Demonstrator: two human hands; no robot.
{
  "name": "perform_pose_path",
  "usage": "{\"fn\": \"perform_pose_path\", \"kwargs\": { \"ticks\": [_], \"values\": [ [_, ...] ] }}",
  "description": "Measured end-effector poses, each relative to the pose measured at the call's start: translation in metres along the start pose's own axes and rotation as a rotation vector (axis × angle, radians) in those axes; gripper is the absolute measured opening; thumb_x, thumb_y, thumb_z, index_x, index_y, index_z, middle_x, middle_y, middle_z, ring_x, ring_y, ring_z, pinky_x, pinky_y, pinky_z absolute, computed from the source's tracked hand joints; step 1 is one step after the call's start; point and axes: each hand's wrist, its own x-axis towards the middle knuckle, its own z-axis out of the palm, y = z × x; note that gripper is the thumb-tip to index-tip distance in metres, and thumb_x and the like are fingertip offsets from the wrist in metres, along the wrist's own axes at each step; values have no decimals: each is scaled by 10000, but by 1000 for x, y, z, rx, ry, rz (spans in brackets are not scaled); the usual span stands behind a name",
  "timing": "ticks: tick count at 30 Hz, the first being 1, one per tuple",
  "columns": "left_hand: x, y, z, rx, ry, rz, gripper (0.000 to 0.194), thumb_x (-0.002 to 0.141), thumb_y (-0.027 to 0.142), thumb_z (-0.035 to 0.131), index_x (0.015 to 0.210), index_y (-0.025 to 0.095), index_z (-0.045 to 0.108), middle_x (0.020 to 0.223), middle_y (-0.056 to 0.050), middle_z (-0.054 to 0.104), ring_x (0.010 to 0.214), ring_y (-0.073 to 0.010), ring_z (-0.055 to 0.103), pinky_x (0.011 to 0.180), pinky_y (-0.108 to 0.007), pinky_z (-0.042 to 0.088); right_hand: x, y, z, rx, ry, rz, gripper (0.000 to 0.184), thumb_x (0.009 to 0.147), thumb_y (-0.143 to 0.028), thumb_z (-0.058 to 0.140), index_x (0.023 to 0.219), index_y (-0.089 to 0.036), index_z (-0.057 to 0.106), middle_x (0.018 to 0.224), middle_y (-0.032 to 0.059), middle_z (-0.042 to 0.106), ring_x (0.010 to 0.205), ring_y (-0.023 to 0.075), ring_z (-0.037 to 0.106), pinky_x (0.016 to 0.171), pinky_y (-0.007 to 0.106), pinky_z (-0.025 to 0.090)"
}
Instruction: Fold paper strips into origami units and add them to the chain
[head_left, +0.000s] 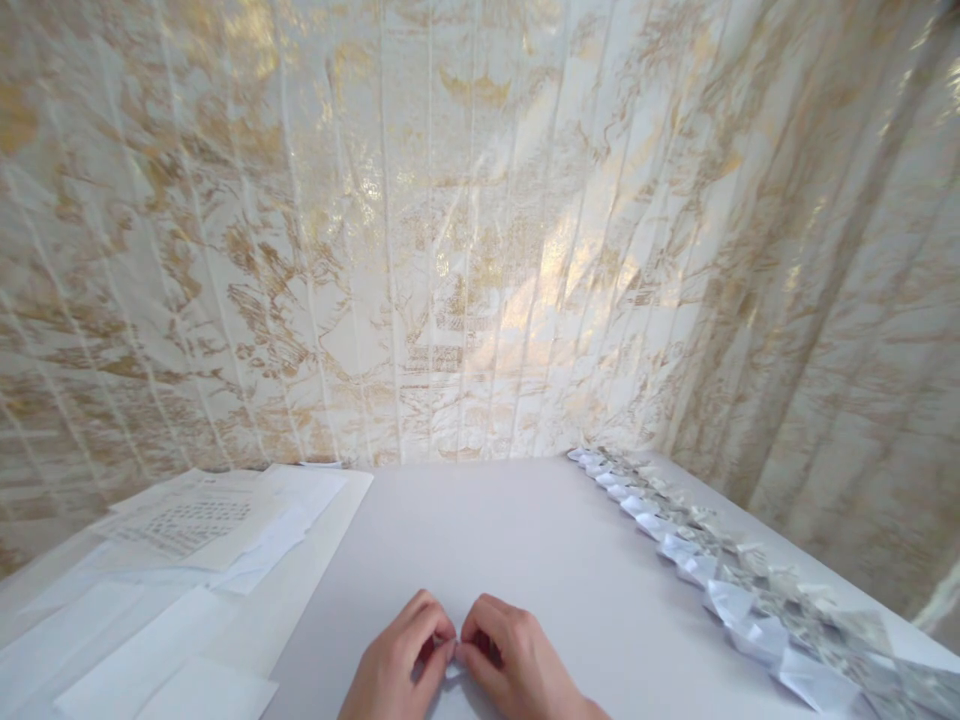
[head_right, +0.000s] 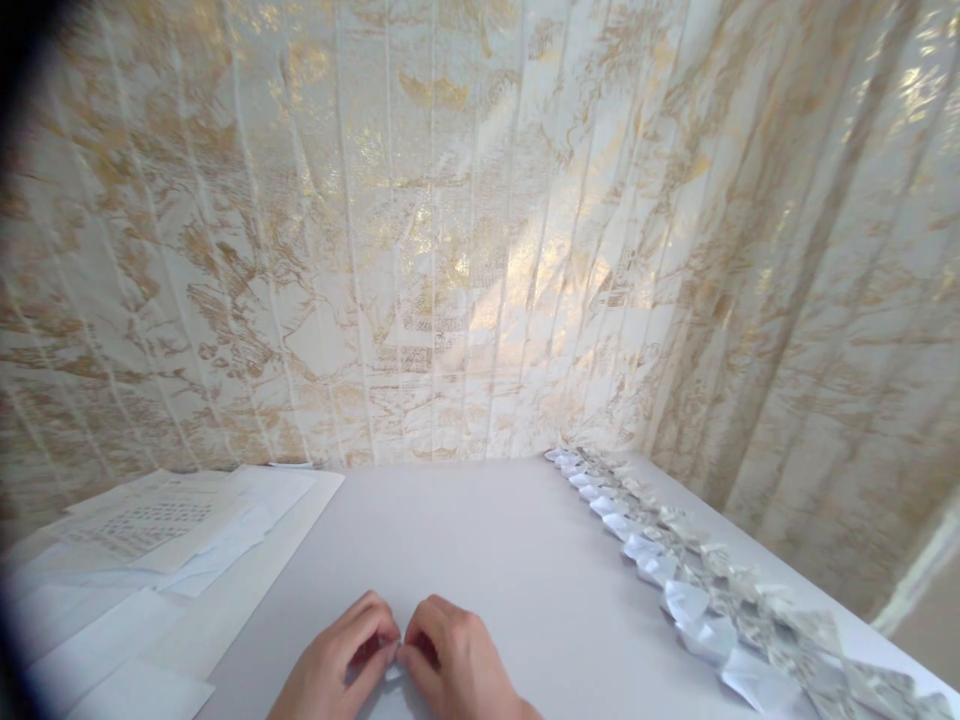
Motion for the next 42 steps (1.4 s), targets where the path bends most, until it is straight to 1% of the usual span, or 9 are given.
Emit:
{"fn": "perform_pose_path", "kwargs": {
  "ticks": [7, 15, 20, 24, 28, 32, 35, 39, 42],
  "values": [
    [-1, 3, -1, -81, 14, 5, 172, 901, 260, 464, 736, 225, 497, 761, 32, 504, 686, -139, 553, 666, -220, 412, -1, 0, 0, 46, 22, -18, 140, 767, -49, 562, 781, -185, 593, 751, -7, 574, 627, 129, 518, 597, 222, 371],
    [1, -3, 2, -340, 211, -109, 339, 912, 528, 448, 781, 223, 517, 637, 59, 471, 620, -148, 515, 623, -236, 398, 5, -3, -5, 367, 226, 165, 99, 800, -187, 560, 702, -181, 569, 636, -13, 570, 608, 143, 505, 597, 247, 386],
    [0, -3, 0, -390, 222, -176, 384, 908, 587, 415, 865, 224, 533, 636, 43, 564, 656, -172, 576, 685, -264, 432, 7, 0, -6, 602, 311, 162, 294, 866, -461, 588, 766, -187, 551, 668, 8, 589, 618, 156, 517, 601, 265, 407],
    [-1, 3, 2, -434, 242, -154, 367, 905, 594, 415, 833, 244, 496, 596, 48, 603, 622, -168, 581, 671, -257, 441, 9, 5, -5, 671, 365, 150, 409, 860, -574, 582, 766, -180, 528, 644, 2, 562, 592, 144, 497, 595, 264, 405],
    [0, -1, 3, -453, 220, -184, 371, 891, 610, 436, 844, 246, 489, 592, 37, 656, 615, -169, 615, 670, -252, 461, 7, 3, -4, 687, 281, 123, 419, 885, -602, 531, 822, -190, 496, 686, -9, 551, 563, 123, 497, 548, 240, 389],
    [2, -7, 2, -483, 146, -199, 391, 862, 634, 473, 853, 243, 476, 638, 32, 657, 646, -179, 657, 655, -255, 489, 3, -1, -4, 566, 138, 40, 346, 887, -535, 574, 943, -197, 524, 705, -25, 536, 590, 127, 523, 550, 231, 393],
    [1, -3, 0, -477, 171, -179, 370, 859, 615, 494, 832, 246, 478, 651, 42, 648, 637, -169, 654, 650, -239, 488, 1, 0, -5, 494, 152, -7, 299, 857, -459, 633, 989, -211, 533, 808, -4, 564, 632, 126, 519, 588, 235, 407],
    [-1, 4, -1, -376, 165, -135, 300, 886, 548, 477, 925, 252, 513, 676, 39, 671, 657, -164, 659, 650, -217, 483, 1, 7, -4, 492, 157, 23, 477, 804, -388, 693, 1193, -253, 451, 914, 4, 600, 626, 119, 493, 593, 229, 402],
    [-1, 3, -2, -315, 168, -118, 268, 898, 482, 473, 1027, 254, 527, 799, 5, 729, 752, -169, 687, 717, -219, 487, 0, 8, -4, 437, 70, 32, 374, 810, -400, 678, 1115, -231, 545, 893, 5, 619, 594, 110, 472, 556, 219, 371]
  ]
}}
